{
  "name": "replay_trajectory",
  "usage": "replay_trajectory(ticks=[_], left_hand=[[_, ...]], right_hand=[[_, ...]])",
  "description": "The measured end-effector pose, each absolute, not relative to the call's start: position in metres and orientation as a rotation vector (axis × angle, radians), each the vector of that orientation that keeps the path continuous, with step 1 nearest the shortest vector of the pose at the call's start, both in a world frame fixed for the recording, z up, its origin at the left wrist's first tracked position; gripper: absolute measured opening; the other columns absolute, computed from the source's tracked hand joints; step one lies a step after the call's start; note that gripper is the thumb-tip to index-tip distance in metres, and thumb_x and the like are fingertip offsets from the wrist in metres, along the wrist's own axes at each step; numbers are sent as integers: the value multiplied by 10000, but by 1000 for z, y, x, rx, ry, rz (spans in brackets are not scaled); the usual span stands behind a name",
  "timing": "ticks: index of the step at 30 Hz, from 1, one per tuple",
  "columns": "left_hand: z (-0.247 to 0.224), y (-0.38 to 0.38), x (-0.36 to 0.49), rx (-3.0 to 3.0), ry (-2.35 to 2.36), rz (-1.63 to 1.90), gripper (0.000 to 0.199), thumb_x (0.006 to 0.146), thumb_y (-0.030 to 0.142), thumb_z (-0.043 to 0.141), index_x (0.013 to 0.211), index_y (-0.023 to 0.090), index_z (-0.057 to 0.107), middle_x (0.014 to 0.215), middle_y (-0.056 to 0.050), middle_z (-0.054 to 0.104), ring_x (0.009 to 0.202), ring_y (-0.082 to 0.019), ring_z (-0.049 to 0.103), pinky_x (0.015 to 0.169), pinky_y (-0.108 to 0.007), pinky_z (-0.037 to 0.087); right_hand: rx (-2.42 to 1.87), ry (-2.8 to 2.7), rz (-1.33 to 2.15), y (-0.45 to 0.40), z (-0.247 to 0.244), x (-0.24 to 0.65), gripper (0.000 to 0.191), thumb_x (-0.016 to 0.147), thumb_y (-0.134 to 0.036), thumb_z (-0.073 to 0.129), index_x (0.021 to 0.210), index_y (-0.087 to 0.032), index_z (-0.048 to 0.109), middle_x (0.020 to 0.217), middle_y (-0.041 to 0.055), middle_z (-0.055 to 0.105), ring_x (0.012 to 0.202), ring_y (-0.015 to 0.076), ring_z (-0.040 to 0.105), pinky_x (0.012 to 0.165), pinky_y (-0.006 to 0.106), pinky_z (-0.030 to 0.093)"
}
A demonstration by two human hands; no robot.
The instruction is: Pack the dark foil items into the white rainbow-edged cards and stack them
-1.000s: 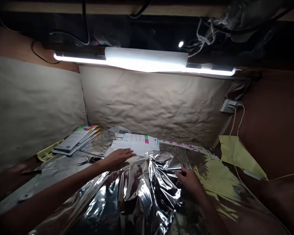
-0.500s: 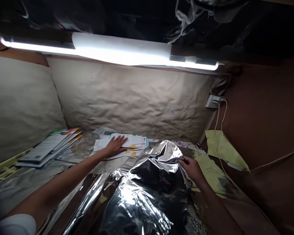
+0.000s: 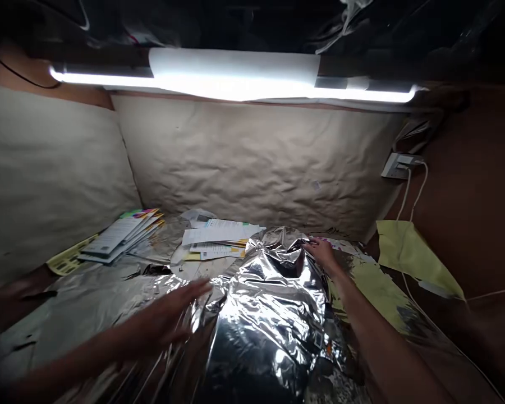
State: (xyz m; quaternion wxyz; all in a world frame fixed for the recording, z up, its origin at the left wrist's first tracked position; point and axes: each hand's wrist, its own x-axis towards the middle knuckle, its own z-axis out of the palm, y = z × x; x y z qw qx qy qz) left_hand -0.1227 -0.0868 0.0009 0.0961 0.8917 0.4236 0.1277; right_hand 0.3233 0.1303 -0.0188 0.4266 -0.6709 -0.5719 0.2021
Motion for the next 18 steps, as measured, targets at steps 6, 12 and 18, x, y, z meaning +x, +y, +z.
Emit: replay_trajectory(ticks=[6, 12, 18], left_hand=[[-34, -172, -115, 2508, 1400, 42, 849, 897, 632, 504, 1546, 352, 36, 1612, -47, 95, 1473, -345, 157, 1175, -547, 214], [-40, -171, -123, 2604, 1501, 106, 859, 865, 678, 513, 1545, 339, 114, 1602, -66, 149, 1459, -366, 208, 1155, -547, 249], [-56, -169, -138, 2892, 1414, 240, 836, 865, 710, 467, 1545, 359, 132, 1564, -61, 286, 1395, -328, 379, 1107, -462, 325]], right_hand=[[-1754, -1564, 240, 130, -3, 287, 593, 798, -308, 631, 1326, -49, 549, 1269, 260, 619, 1207, 372, 559, 1011, 512, 397], [-1437, -2113, 240, 42, -53, 203, 529, 856, -439, 598, 1348, -248, 570, 1500, 55, 457, 1409, 266, 367, 1158, 436, 279], [-1401, -2395, 265, 4, -54, 192, 616, 952, -521, 431, 1478, -200, 403, 1546, 101, 369, 1434, 266, 326, 1156, 470, 294]])
